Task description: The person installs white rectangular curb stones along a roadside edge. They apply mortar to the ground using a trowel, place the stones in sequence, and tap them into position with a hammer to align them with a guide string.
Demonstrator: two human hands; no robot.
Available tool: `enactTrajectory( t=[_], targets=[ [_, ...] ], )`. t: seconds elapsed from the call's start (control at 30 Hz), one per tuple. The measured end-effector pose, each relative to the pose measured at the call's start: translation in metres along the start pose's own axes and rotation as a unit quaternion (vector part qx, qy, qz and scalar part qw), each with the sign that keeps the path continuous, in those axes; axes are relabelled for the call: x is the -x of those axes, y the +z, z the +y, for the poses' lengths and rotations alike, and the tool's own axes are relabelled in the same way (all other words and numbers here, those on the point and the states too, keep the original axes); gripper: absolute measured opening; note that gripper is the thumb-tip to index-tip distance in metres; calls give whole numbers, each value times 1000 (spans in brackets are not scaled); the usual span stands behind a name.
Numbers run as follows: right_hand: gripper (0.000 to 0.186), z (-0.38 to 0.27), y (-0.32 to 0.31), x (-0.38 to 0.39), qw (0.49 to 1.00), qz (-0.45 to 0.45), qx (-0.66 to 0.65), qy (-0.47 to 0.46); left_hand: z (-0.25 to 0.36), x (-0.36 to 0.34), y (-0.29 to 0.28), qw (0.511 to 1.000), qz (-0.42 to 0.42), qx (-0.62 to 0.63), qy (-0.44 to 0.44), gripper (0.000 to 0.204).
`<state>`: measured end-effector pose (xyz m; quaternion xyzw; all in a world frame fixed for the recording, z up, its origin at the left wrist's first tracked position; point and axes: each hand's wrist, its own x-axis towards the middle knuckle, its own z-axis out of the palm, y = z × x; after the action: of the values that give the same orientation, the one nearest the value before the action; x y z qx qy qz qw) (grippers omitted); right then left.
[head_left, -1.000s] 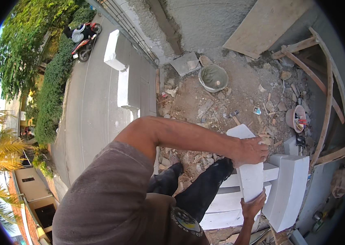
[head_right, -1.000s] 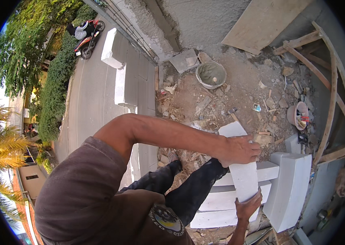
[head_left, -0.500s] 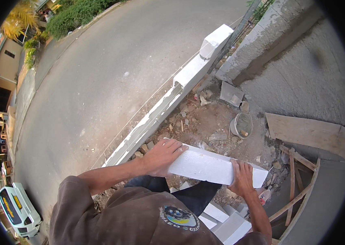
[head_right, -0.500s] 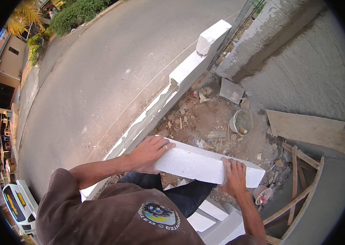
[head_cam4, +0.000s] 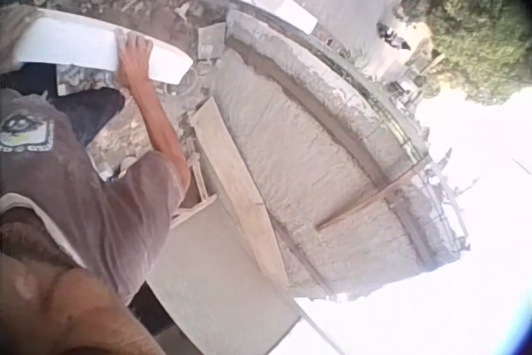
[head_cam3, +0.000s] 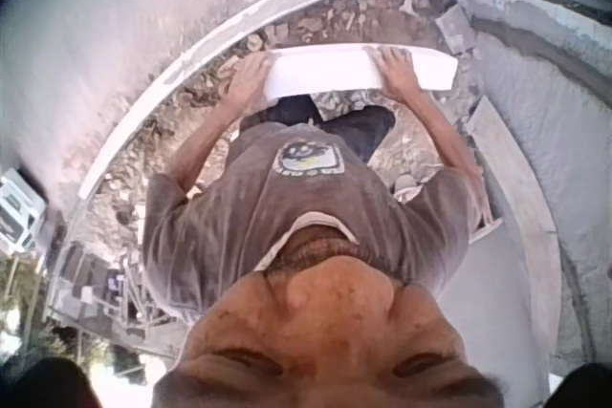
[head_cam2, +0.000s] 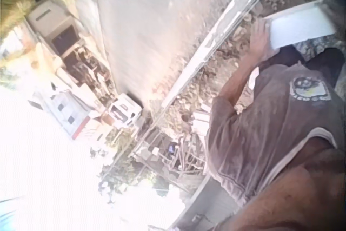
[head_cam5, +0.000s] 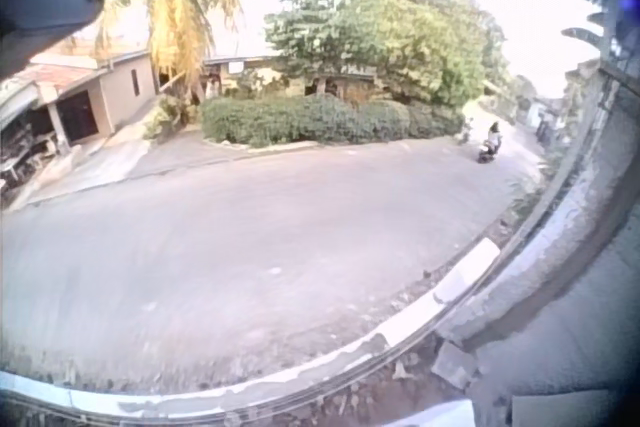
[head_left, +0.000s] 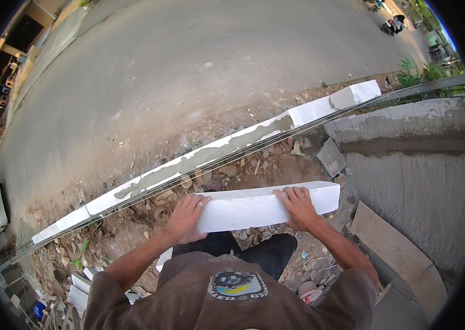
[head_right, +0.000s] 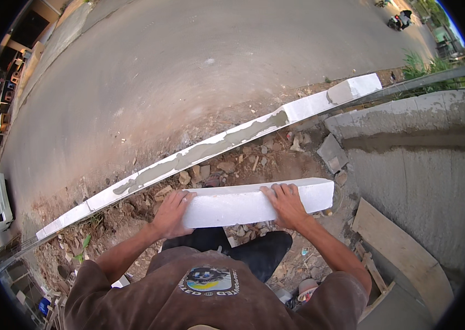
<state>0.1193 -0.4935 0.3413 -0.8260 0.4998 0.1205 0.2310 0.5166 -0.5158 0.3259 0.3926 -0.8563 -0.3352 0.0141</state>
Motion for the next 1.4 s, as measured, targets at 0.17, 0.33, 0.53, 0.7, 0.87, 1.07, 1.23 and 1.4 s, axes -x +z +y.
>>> enactTrajectory(
  t=[0.17, 0.33, 0.53, 0.7, 0.87, 1.07, 1.23, 1.4],
  targets=[
    [111, 15, 32, -65, 998, -40, 18, -54, -41, 3, 29, 998, -12, 7, -69, 107],
    [111, 5, 45, -106, 995, -68, 1, -74, -77, 13, 43, 993, -42, 36, -103, 108],
    [109, -4, 24, -96, 993, -91, 4, -78, -65, 23, 26, 995, -40, 29, -92, 108],
    [114, -24, -45, -72, 988, -114, -12, -99, -8, 46, -59, 995, -43, 28, -91, 107],
    [114, -54, -173, -26, 988, -135, -29, -69, 48, 48, -192, 999, -32, -1, -35, 103],
    [120, -102, -326, -19, 994, -52, 51, -82, 81, 73, -334, 996, 56, -59, -42, 113],
    [121, -110, -371, -43, 969, 110, 186, -118, 45, 85, -344, 975, 194, -108, -9, 119],
    [116, -76, -338, -139, 949, 133, 232, -166, 6, 53, -285, 959, 211, -133, -137, 116]
  ],
)
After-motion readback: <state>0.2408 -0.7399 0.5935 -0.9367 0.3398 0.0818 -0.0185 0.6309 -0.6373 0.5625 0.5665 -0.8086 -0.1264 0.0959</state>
